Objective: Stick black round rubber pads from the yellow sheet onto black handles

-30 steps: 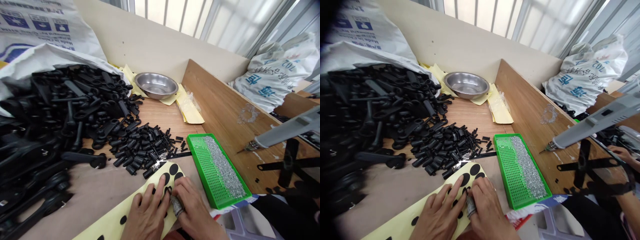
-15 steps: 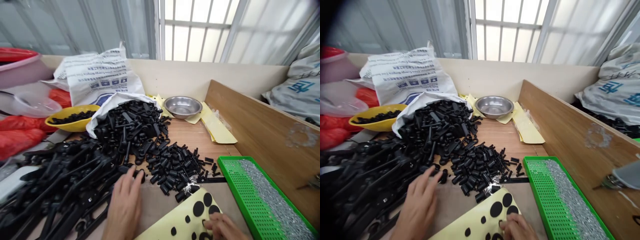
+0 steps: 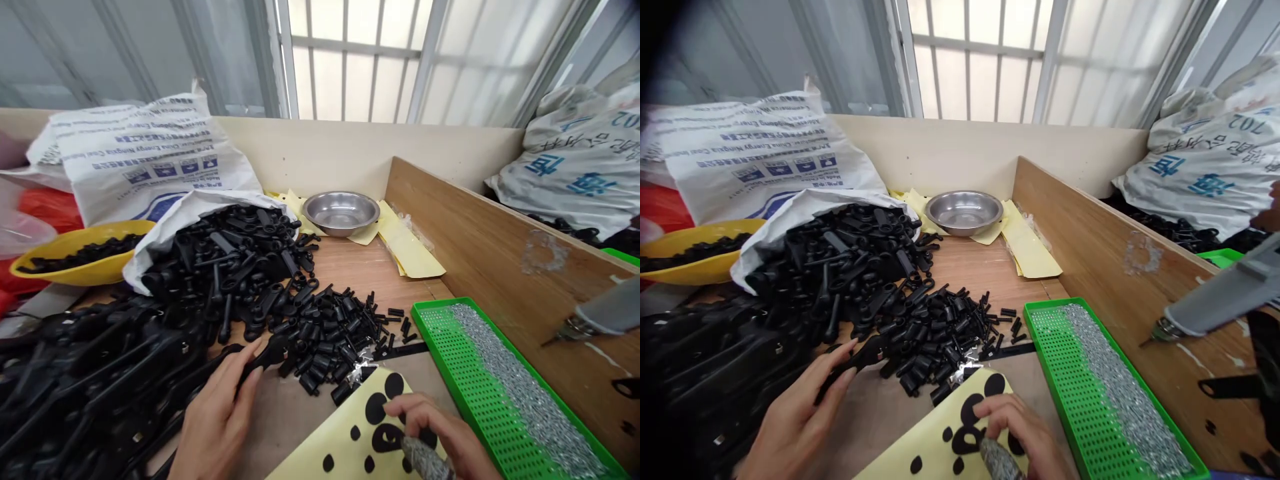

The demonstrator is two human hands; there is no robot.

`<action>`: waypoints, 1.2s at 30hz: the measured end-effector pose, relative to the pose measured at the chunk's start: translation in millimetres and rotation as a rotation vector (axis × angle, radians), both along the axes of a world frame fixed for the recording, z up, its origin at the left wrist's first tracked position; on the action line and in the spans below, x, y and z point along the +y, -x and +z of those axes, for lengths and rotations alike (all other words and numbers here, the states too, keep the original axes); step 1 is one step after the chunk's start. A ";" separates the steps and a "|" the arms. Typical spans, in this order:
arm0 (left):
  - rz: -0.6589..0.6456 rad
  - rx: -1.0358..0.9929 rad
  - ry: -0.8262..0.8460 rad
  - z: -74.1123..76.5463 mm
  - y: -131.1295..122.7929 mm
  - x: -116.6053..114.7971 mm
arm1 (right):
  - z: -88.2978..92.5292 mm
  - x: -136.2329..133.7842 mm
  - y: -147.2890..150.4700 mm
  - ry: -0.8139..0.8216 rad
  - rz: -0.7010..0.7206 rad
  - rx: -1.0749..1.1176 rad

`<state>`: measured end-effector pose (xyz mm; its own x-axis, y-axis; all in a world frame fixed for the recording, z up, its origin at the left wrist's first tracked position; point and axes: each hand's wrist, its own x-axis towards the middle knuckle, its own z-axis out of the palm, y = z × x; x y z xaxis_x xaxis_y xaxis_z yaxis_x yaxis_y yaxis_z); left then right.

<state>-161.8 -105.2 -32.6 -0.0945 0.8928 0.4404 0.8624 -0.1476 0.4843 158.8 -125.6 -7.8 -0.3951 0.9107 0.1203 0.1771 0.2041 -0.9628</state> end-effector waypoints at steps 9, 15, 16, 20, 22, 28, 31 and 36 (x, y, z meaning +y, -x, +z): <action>-0.055 -1.220 0.528 26.9 -92.8 -29.2 | 19.7 15.4 41.6 0.461 -0.027 0.466; -0.263 -1.205 0.766 32.6 -107.0 -27.4 | 20.4 14.9 42.3 0.443 -0.059 0.400; -0.287 -1.159 0.768 33.5 -106.9 -26.8 | 19.1 15.2 41.3 0.430 -0.058 0.380; -0.296 -1.020 0.740 35.8 -106.6 -24.9 | 14.7 17.0 40.8 0.414 -0.060 0.326; -0.279 -1.005 0.747 34.8 -106.2 -24.6 | 13.9 17.7 41.6 0.415 -0.063 0.301; -0.297 -0.911 0.727 28.9 -102.7 -24.6 | 12.9 19.1 42.2 0.408 -0.059 0.264; -0.331 -0.853 0.716 26.8 -101.2 -23.4 | 11.6 19.5 42.1 0.408 -0.064 0.255; -0.377 -0.708 0.711 20.8 -97.6 -22.5 | 7.4 19.9 41.9 0.407 -0.069 0.241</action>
<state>-64.2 -127.7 -11.9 0.2109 0.9478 -0.2391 0.3091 0.1674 0.9362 116.9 -105.7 -0.4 -0.3363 0.9262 -0.1707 -0.0610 -0.2023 -0.9774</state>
